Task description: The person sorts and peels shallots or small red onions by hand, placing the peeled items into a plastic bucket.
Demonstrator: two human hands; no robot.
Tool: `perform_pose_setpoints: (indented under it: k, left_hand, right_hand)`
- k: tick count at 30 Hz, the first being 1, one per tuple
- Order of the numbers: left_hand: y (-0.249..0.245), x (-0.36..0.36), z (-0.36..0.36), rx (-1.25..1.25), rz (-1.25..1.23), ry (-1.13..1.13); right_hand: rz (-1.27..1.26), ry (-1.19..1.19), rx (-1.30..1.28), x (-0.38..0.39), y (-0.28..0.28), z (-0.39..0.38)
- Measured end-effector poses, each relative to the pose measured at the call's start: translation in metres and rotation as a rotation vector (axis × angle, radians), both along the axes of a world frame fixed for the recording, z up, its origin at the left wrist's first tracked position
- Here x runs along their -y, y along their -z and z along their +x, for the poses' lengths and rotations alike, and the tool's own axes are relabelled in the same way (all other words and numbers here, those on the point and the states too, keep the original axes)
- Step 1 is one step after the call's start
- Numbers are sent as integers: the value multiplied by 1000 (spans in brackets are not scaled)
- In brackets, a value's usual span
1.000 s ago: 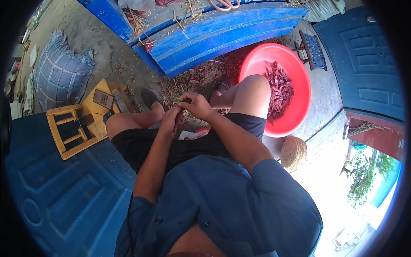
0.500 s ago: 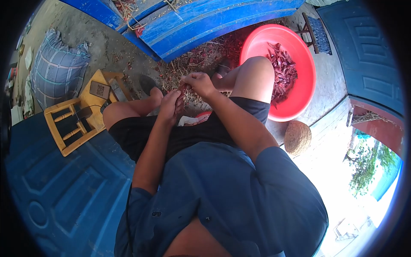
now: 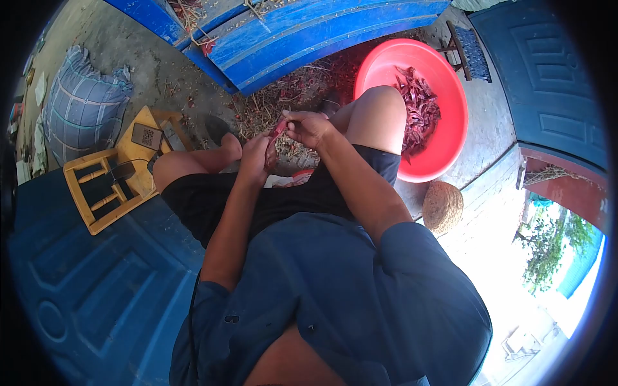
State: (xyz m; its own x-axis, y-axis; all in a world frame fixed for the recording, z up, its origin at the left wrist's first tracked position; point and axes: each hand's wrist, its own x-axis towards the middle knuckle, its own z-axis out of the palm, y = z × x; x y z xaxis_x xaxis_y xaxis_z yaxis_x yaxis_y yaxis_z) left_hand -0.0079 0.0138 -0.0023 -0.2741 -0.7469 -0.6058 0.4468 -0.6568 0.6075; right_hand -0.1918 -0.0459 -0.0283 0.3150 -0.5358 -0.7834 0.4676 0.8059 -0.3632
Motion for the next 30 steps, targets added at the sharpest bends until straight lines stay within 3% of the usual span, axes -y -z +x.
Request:
perform_pose_setpoints:
  k: [2,4,5,7,8,11,13,15,16,17,19,23,25,29,30]
  left_hand:
    - [1,-3,1,-5,5,-3]
    - [3,-2,2,-11,10,-13]
    - [5,-2,3,-12,18,-7]
    - [4,-8,10,-11,38,1]
    - [2,-6,16,-51,33,-62]
    - [-4,-4,32,-71,39,-169]
    - [-3,-6,35,-96,21,-101]
    - [-1,-1,28,-105,3,-77]
    - [2,-1,25,-109,13,-104]
    - [4,0,25,-113,25,-134]
    - [5,-1,30,-107,30,-173]
    - [5,-1,36,-63,4,-149]
    - [3,-1,29,-16,8,-134]
    - [-1,-11,20,99,-16,-9]
    - [-1,-14,21,94,-25,-5]
  right_hand:
    - [-28,-56,-130,1,-8,-3]
    - [-208,-303,-401,5,-17,-7]
    - [-205,-310,-402,7,-21,-7]
    - [-684,-627,-982,9,-26,-10]
    - [-912,-620,-1256,13,-27,-16]
    - [-1087,-517,-1450,34,-45,-37]
    - [-943,-625,-1316,37,-57,-28]
    - [-689,-547,-818,42,-61,-14]
    - [-686,-581,-698,43,-51,-14]
    - [-689,-581,-696,39,-38,-14]
    - [-1001,-470,-828,30,-23,-9]
    - [-851,-436,-595,24,-46,6]
    - [-609,-612,-439,14,-88,27]
    - [-833,-552,-368,-3,-68,42]
    - [-921,-540,-538,-7,-67,39]
